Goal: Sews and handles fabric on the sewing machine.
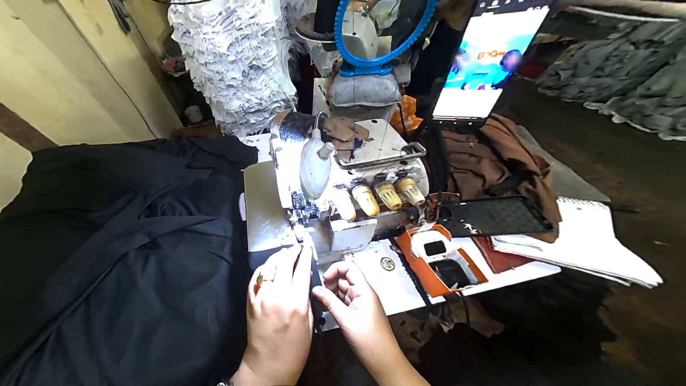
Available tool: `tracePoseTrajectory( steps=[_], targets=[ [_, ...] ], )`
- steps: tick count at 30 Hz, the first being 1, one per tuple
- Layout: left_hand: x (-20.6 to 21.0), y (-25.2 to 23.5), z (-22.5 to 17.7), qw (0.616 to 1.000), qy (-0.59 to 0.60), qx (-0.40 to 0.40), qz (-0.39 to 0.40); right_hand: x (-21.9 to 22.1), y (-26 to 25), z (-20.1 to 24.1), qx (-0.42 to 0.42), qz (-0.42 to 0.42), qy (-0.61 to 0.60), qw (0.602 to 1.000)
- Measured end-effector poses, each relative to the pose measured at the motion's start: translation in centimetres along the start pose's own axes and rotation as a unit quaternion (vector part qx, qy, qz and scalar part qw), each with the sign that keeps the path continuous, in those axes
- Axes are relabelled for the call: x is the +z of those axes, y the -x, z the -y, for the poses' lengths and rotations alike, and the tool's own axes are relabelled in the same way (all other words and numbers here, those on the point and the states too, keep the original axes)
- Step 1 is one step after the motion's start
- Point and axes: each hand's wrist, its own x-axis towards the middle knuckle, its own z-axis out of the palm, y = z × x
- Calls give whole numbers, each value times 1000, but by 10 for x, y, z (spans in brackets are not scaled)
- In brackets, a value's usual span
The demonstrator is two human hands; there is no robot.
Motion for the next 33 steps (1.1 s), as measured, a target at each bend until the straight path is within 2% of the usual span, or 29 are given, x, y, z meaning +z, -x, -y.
tracePoseTrajectory(
  steps=[5,9,16,21,23,26,29,33],
  targets=[
    [11,2,9,997,67,-34,-17,5,-12,2,-111,-13,98,989],
    [10,-7,26,993,106,-40,20,4,-22,3,-180,-11,231,956],
    [3,-20,45,984,148,-41,91,15,-14,10,-215,-41,326,920],
    [5,-63,71,960,186,-65,197,32,-16,19,-222,-35,370,901],
    [8,-79,80,962,193,-63,181,35,-16,21,-223,-25,373,900],
    [18,-89,84,982,128,-92,108,33,-14,24,-193,9,347,918],
    [22,-78,86,982,117,-134,58,24,-15,30,-152,43,302,940],
    [1,-51,86,979,133,-154,-10,16,-25,38,-170,29,280,944]
  ],
)
